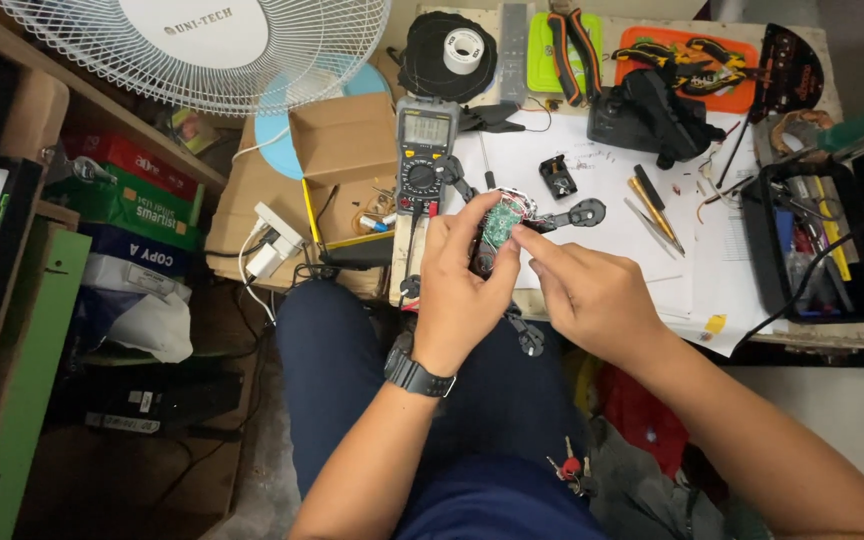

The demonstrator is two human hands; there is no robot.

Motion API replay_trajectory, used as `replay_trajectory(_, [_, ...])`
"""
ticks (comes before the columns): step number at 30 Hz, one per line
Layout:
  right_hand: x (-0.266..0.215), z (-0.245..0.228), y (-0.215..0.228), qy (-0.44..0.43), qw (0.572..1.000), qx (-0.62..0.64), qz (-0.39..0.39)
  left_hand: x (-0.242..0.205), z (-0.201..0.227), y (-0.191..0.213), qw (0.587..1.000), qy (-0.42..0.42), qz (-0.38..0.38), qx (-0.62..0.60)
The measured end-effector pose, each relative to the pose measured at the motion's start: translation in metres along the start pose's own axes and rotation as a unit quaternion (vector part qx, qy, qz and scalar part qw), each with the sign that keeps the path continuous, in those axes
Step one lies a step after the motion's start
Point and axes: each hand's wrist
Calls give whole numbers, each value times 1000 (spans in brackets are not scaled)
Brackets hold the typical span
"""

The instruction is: The person holds a small drone frame and manipulates its internal components. They then pick up a small black battery and connect the multimeter probes to its terminals to test it.

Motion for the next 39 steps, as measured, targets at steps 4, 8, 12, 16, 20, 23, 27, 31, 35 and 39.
replay_trajectory(4, [3,-1,0,2,1000,-18,-10,-1,0,1,1000,-2,-3,11])
replay_trajectory(8, [4,0,0,-11,1000,-23,-17,0,-2,-1,1000,-3,-1,12])
replay_trajectory(12, [-5,9,3,-77,995,64,12,5,1,4,998,42,-34,14])
replay_trajectory(16, [-23,30,10,-221,954,201,14,11,3,6,994,90,-65,17])
replay_trajectory(20, [-37,64,4,-334,916,223,-14,16,9,5,983,147,-111,-17])
replay_trajectory(23, [-48,97,-9,-357,918,176,1,16,6,2,973,179,-143,-40])
replay_trajectory(27, [-24,98,-17,-258,964,55,37,13,-2,0,968,188,-143,-80])
replay_trajectory(31, [-15,140,-64,-97,987,-112,68,13,-4,-4,974,165,-120,-101])
replay_trajectory(35, [7,117,-65,-119,988,-98,3,7,-9,-6,980,135,-93,-117])
replay_trajectory(39, [5,118,-70,-143,987,-62,-49,5,-10,-1,985,121,-68,-99])
Point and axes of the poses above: each hand's wrist, its own x-axis towards the middle knuckle, its own y-axis out of the back of the hand, z = x × y, and after that the axes turned 6 degrees about -x, right-handed
